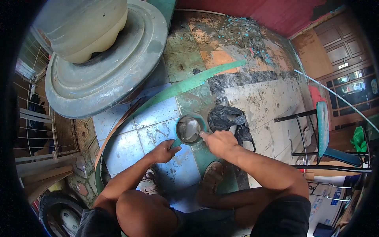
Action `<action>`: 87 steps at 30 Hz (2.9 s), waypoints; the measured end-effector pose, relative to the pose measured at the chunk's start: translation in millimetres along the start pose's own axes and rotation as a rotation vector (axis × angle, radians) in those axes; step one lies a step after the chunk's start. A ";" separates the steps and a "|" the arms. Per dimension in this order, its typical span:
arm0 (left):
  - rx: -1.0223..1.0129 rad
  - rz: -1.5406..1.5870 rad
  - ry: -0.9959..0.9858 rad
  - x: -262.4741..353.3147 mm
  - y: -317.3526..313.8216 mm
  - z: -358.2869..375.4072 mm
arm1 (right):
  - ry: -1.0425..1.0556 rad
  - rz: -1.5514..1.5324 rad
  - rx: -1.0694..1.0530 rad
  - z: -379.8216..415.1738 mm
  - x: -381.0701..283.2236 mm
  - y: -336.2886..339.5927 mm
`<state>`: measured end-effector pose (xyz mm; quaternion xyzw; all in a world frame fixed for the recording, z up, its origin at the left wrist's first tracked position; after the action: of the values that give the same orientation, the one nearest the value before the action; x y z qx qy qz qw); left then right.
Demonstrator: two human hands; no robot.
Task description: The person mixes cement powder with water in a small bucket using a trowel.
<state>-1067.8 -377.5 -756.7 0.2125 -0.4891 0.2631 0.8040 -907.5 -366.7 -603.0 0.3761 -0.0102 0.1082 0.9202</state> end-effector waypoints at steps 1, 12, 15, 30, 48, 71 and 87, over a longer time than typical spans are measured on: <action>0.008 0.024 0.009 -0.1 0.0 0.9 | -0.025 -0.038 0.007 1.8 3.8 4.3; -0.062 0.114 0.040 2.8 -12.6 -0.3 | -0.014 -0.266 0.136 33.3 23.3 28.5; -0.050 0.034 -0.004 5.6 -16.1 -3.0 | -0.096 -0.207 0.185 13.0 25.3 25.3; -0.054 0.049 0.051 3.9 -18.2 -1.3 | -0.080 -0.077 0.092 3.7 8.6 8.7; -0.017 0.033 -0.011 6.0 -18.7 0.9 | -0.019 -0.091 0.002 33.1 -7.9 -3.2; -0.055 0.079 0.105 13.4 -29.3 8.6 | 0.037 0.069 0.106 38.8 -9.4 8.1; 0.101 -0.151 -0.074 14.8 -28.0 7.5 | -0.030 0.082 0.235 16.7 2.2 46.7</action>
<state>-1049.5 -400.5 -742.6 0.2986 -0.4874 0.2181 0.7911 -914.0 -345.5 -558.6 0.4823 -0.0265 0.1403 0.8643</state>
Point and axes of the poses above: each hand's wrist, its own z-axis away from the middle knuckle, its own y-axis out of the back of the hand, x = y × z, the point moved 10 cm from there along -z, towards the middle knuckle, and after that the axes turned 4 degrees about z, right-handed, at the moved point
